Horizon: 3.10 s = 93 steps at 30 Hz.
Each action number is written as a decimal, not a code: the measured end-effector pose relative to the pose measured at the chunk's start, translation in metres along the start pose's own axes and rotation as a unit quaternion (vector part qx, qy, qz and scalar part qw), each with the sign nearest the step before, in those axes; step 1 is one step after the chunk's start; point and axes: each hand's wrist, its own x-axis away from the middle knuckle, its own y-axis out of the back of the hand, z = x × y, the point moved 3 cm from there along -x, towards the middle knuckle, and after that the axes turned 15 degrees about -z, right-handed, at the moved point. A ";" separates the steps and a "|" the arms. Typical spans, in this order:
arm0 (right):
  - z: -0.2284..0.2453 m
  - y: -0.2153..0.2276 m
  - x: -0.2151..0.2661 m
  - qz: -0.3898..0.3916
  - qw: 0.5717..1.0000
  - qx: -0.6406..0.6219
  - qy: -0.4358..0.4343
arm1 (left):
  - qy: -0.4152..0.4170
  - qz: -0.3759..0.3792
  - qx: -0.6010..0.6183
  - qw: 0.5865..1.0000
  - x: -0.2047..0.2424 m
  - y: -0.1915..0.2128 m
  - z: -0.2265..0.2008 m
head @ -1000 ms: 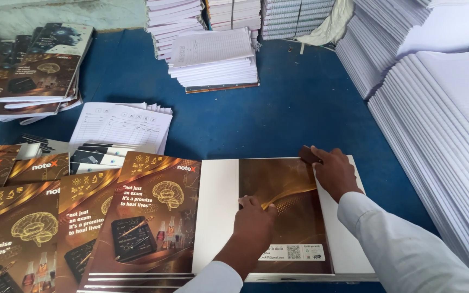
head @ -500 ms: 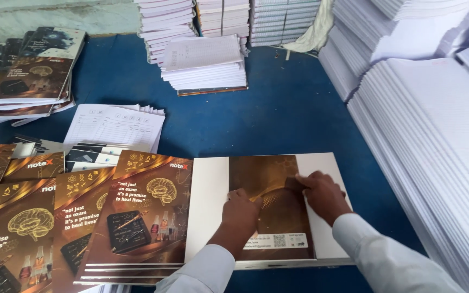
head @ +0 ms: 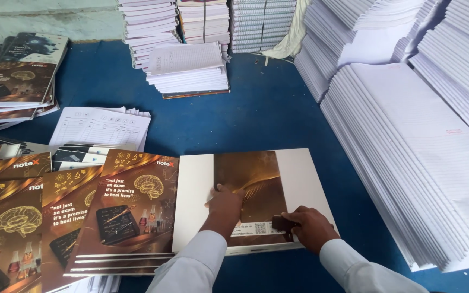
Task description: The person inserts a printed cover sheet into a stack of blank white pages, folds the cover over the pages, and presses the spine to form a notebook. This process is repeated multiple times with identical materials.
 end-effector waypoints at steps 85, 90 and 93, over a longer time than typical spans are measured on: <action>-0.082 -0.042 -0.047 -0.047 0.983 0.091 -0.151 | 0.327 -0.230 0.137 0.906 0.123 0.097 0.259; -0.080 -0.041 -0.047 -0.046 0.983 0.086 -0.154 | 0.346 -0.214 0.098 0.908 0.125 0.088 0.269; -0.079 -0.039 -0.047 -0.049 0.983 0.085 -0.153 | 0.350 -0.225 0.075 0.906 0.123 0.086 0.275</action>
